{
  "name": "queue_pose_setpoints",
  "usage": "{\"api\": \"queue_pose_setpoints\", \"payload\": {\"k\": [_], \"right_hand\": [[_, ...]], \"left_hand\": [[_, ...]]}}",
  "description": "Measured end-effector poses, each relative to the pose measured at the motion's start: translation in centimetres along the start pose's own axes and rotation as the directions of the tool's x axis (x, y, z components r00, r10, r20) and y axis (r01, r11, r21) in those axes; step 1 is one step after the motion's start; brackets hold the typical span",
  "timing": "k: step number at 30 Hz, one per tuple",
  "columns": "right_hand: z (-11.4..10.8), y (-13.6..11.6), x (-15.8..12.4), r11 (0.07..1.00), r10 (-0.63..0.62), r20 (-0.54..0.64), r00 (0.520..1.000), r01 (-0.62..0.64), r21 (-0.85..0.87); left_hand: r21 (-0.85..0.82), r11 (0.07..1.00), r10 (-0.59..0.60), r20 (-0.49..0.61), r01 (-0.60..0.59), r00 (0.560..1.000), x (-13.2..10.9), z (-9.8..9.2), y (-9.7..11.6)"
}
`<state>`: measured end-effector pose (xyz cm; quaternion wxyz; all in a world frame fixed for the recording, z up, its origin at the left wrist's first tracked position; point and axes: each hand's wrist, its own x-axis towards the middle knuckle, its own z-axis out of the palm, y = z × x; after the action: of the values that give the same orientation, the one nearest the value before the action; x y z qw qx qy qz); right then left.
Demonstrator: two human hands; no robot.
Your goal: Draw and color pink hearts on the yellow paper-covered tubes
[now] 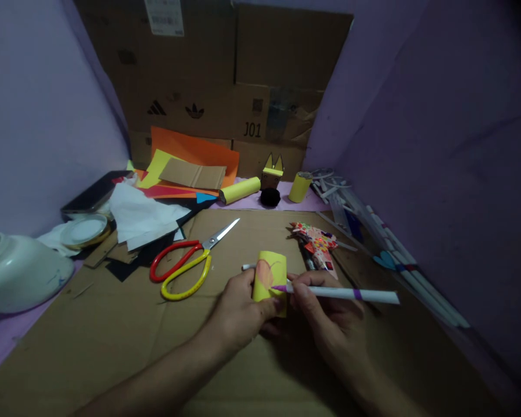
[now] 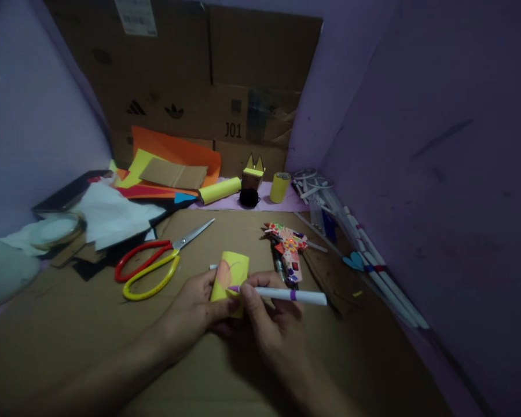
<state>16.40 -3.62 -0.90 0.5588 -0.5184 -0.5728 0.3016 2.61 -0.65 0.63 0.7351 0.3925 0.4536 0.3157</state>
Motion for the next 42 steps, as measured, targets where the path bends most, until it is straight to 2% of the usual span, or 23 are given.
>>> {"api": "queue_pose_setpoints", "payload": {"k": [10, 21, 28, 34, 42], "right_hand": [[-0.58, 0.33, -0.07, 0.994, -0.002, -0.006, 1.000, 0.001, -0.108], [-0.29, 0.28, 0.06, 0.990, -0.090, 0.024, 0.996, 0.092, -0.106], [-0.21, 0.35, 0.12, 0.996, -0.064, 0.052, 0.997, 0.068, -0.065], [-0.38, 0.77, 0.09, 0.993, -0.050, -0.034, 0.998, 0.046, -0.105], [-0.29, 0.39, 0.22, 0.993, -0.091, 0.013, 0.996, 0.091, -0.077]], "left_hand": [[0.059, 0.998, 0.017, -0.041, -0.015, 0.999, 0.18, 0.18, -0.12], [0.059, 0.998, 0.021, -0.047, -0.018, 0.999, 0.22, 0.24, -0.11], [0.068, 0.997, 0.038, -0.029, -0.036, 0.999, 0.20, 0.17, -0.24], [0.094, 0.996, 0.015, -0.055, -0.010, 0.998, 0.10, 0.15, -0.20], [0.081, 0.996, 0.024, -0.042, -0.021, 0.999, -0.07, 0.29, -0.06]]}}
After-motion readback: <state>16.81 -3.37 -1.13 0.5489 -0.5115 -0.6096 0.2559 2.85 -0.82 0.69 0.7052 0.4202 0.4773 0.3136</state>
